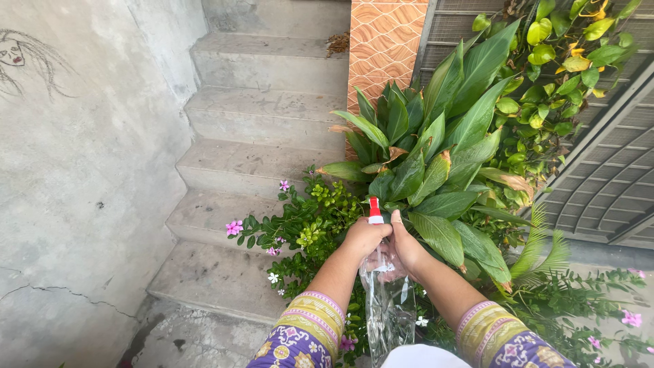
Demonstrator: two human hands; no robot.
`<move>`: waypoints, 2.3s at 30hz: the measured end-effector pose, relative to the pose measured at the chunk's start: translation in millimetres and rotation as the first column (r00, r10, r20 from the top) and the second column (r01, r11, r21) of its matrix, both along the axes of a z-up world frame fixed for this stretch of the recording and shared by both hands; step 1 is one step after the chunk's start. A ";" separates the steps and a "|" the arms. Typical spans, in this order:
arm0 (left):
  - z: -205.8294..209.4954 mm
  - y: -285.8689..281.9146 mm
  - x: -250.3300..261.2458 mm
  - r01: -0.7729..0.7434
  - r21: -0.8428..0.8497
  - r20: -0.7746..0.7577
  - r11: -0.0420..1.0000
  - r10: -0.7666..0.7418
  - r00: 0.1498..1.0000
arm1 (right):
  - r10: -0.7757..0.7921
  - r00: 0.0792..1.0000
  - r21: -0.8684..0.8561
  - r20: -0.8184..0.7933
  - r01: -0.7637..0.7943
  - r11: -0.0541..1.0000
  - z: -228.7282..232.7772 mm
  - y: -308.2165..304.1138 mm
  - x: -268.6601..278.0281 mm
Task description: The person uses a spray bottle by hand to mist various green and flowering plants in a courtyard garden.
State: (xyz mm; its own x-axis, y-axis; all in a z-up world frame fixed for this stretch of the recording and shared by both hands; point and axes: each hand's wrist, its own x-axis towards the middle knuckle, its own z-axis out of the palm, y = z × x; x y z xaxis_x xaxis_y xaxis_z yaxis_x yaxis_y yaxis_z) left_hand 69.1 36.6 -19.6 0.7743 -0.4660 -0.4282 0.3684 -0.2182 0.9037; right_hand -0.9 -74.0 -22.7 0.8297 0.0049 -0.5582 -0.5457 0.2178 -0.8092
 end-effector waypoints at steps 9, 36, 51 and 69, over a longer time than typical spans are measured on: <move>8.0 2.1 -5.4 0.019 -0.047 -0.040 0.999 -0.021 0.999 | 0.006 0.999 -0.005 0.044 -0.005 1.000 -0.2 -1.9 -2.7; -5.4 -55.7 -22.5 -0.013 -0.145 0.094 0.989 0.027 0.995 | 0.049 0.998 0.003 0.047 -0.049 0.999 3.8 -59.0 -23.3; -20.5 -101.7 -52.6 -0.117 -0.168 0.061 0.979 0.128 0.990 | 0.110 0.993 0.027 0.030 -0.111 0.993 -0.5 -104.4 -49.8; -24.5 -118.4 -104.7 -0.194 -0.160 -0.013 0.968 0.194 0.981 | 0.218 0.976 -0.005 0.004 -0.218 0.976 -15.1 -130.6 -87.5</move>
